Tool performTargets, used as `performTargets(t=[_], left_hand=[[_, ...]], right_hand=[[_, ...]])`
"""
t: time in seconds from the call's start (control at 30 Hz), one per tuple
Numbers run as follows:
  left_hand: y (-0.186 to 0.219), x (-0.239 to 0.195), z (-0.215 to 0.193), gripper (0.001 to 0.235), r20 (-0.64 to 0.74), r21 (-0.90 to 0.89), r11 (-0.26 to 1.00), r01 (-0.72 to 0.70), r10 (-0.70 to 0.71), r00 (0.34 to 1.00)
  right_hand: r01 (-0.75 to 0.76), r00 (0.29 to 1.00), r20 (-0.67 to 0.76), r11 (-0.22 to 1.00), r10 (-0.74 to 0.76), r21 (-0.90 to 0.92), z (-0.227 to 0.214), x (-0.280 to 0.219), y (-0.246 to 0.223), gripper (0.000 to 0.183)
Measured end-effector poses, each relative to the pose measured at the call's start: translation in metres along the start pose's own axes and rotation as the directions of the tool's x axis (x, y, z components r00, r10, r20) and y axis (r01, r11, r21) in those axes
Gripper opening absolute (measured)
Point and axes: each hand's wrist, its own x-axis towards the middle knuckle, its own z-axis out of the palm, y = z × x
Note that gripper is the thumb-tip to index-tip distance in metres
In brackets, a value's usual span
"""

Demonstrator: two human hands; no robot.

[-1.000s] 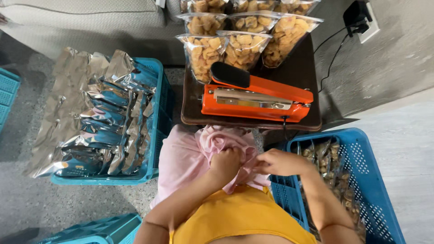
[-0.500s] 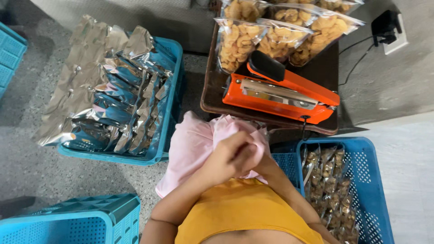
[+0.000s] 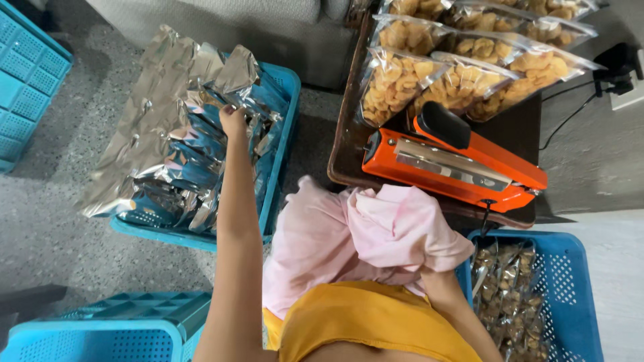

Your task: The person sits on the floor and packs snacks into foil pouches. They place the pouches into a heat-sealing machine to close them and then set the sealed packages aside.

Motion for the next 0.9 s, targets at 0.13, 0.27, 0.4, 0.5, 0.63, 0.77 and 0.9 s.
performTargets(t=[0.13, 0.27, 0.4, 0.5, 0.63, 0.77, 0.9], left_hand=[[-0.002, 0.039, 0.012, 0.039, 0.008, -0.069, 0.993, -0.092, 0.092, 0.996], [-0.002, 0.056, 0.022, 0.030, 0.009, -0.057, 0.995, -0.077, 0.078, 0.997], [-0.002, 0.038, 0.011, 0.025, 0.113, 0.147, 0.956, -0.254, 0.238, 0.965], [0.024, -0.006, 0.004, 0.032, 0.235, 0.258, 0.873, -0.413, 0.358, 0.903], [0.145, -0.122, -0.031, 0.024, 0.349, 0.193, 0.849, -0.492, 0.410, 0.843], [0.216, -0.241, -0.063, 0.025, 0.437, 0.264, 0.778, -0.570, 0.431, 0.790], [0.235, -0.330, -0.071, 0.010, 0.650, 0.225, 0.675, -0.702, 0.433, 0.625]], right_hand=[[0.011, 0.997, -0.070, 0.998, -0.015, -0.061, 0.000, 0.001, -0.009, 0.037], [0.012, 0.997, -0.077, 0.996, -0.019, -0.092, -0.001, 0.008, -0.016, 0.037], [0.004, 1.000, -0.011, 0.994, -0.005, -0.111, -0.002, 0.010, -0.022, 0.037], [0.014, 0.996, 0.088, 0.988, -0.001, -0.151, 0.009, 0.014, -0.024, 0.037], [0.070, 0.978, 0.209, 0.960, -0.012, -0.271, 0.035, 0.021, -0.024, 0.038], [0.124, 0.961, 0.275, 0.895, -0.001, -0.429, 0.052, 0.023, -0.027, 0.038], [0.147, 0.950, 0.311, 0.859, 0.015, -0.490, 0.062, 0.018, -0.028, 0.038]])
